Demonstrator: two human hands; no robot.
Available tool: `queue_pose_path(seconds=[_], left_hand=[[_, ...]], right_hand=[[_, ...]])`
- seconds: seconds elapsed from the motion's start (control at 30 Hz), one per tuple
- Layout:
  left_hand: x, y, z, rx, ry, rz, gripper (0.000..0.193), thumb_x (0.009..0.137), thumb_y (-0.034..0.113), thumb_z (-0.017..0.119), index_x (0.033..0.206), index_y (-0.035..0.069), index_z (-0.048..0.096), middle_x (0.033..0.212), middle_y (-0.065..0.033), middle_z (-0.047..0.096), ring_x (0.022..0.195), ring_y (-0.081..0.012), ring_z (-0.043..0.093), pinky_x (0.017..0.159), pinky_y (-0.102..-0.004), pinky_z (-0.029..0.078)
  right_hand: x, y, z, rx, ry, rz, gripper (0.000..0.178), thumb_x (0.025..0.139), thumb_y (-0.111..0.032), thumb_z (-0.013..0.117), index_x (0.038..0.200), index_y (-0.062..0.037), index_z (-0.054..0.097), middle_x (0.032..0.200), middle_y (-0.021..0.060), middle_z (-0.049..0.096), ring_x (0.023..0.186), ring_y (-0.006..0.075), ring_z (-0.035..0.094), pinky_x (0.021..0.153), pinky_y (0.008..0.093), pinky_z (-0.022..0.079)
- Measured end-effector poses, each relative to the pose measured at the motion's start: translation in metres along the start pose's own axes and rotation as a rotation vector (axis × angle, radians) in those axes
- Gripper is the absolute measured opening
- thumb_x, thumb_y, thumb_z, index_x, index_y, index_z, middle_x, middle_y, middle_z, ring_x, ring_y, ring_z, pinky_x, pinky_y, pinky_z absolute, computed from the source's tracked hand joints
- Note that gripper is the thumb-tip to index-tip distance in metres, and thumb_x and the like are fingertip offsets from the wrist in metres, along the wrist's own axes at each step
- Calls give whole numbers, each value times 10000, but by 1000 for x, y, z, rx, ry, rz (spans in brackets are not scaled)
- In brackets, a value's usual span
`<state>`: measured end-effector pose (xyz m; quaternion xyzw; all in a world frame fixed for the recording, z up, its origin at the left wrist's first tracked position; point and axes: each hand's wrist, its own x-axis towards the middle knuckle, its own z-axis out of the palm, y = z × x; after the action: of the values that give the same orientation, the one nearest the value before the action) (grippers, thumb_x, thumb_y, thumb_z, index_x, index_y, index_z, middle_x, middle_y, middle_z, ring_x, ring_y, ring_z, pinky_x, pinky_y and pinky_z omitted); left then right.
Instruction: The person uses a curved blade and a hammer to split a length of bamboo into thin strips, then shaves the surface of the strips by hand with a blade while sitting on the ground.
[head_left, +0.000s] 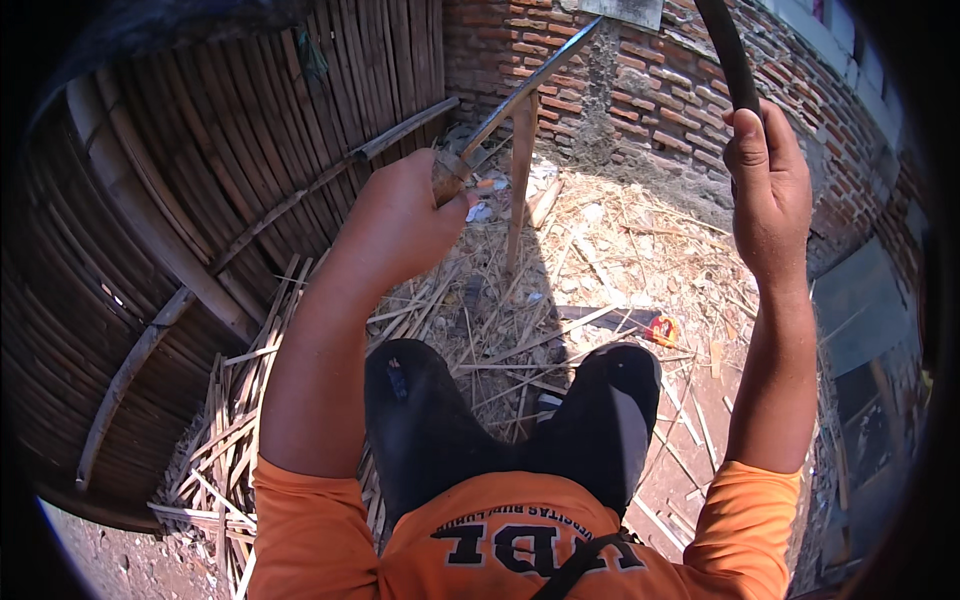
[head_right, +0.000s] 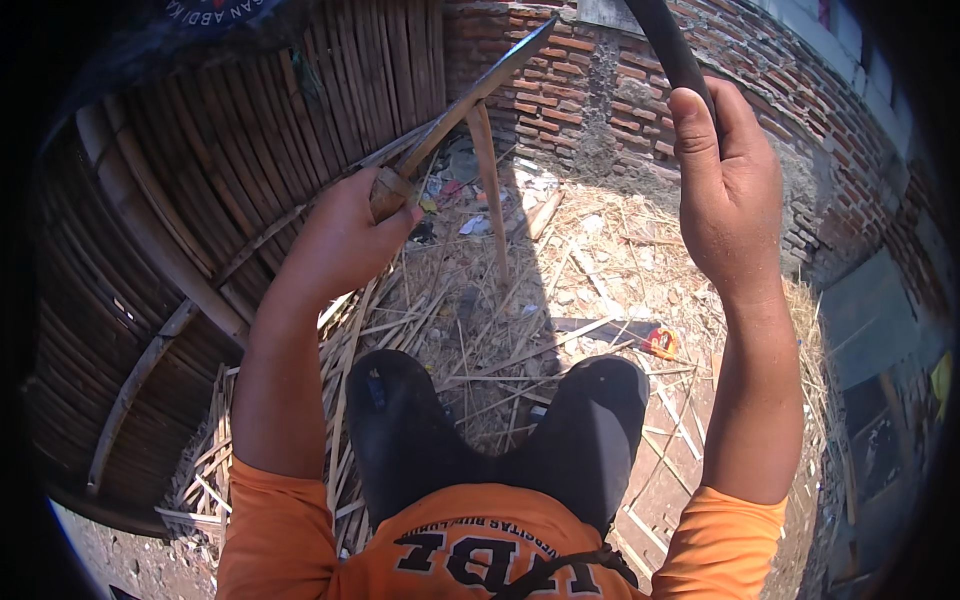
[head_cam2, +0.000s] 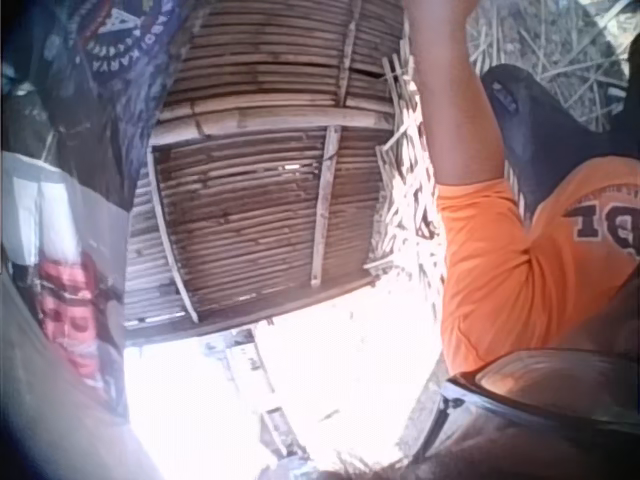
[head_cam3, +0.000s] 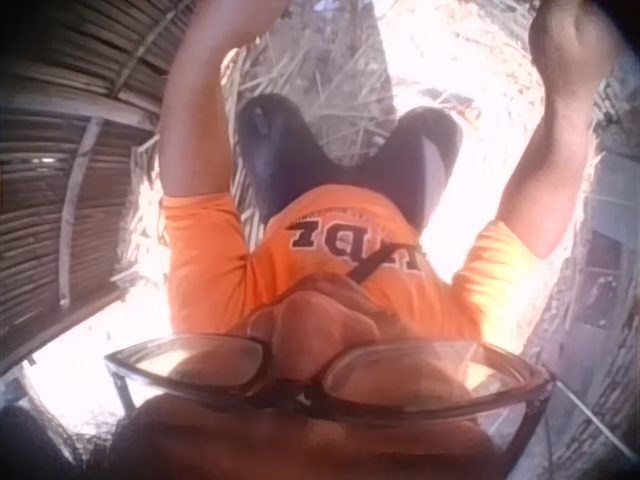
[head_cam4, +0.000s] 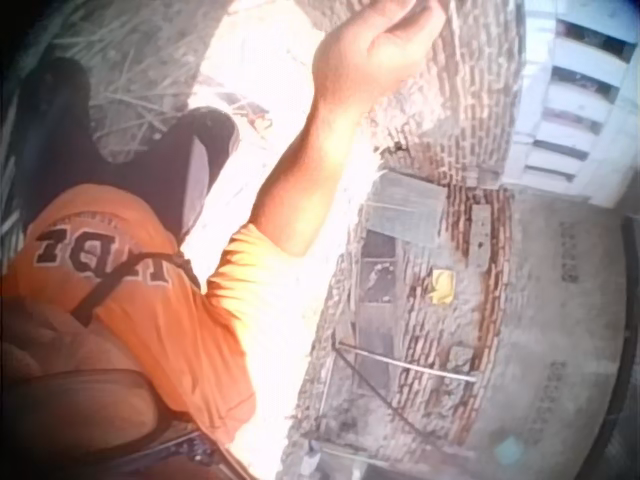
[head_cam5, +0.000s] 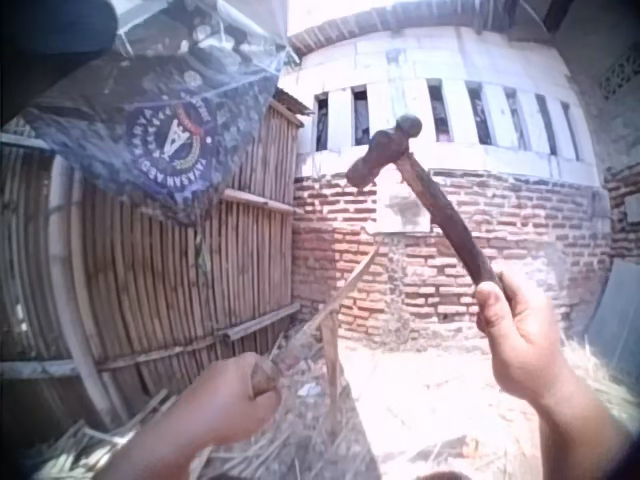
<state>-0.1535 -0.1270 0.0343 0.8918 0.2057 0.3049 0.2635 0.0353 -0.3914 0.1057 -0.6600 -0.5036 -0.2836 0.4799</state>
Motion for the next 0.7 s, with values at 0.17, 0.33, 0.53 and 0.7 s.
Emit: queue_pose_path(seconds=[0.17,0.33,0.53,0.7], left_hand=[[-2,6,-2,52,1,-36,310,927,248,752,1017,-20,626,789,-110,638,710,-191,582,668,-404,476],[-1,4,-4,16,-6,-39,305,927,250,747,1022,-14,629,778,-101,624,711,-200,577,677,-400,475],[-3,9,-9,7,-9,-43,311,939,272,734,1023,-6,622,789,-82,605,723,-205,573,689,-403,474],[-3,10,-11,-14,2,-78,299,940,273,734,1013,7,619,797,-74,598,737,-206,574,694,-405,470]], right_hand=[[-18,8,36,-384,-272,109,345,1052,-370,567,1070,-31,632,773,217,673,732,395,673,655,455,489],[-10,7,19,-146,-49,40,428,1061,-441,556,1077,-25,653,680,40,546,639,121,479,588,320,396],[-17,8,24,-239,-133,51,395,1069,-415,556,1140,-31,619,678,56,567,621,130,518,582,316,408],[-8,1,19,-261,-182,23,423,1055,-436,561,1100,-21,629,675,88,558,625,172,532,591,335,408]])
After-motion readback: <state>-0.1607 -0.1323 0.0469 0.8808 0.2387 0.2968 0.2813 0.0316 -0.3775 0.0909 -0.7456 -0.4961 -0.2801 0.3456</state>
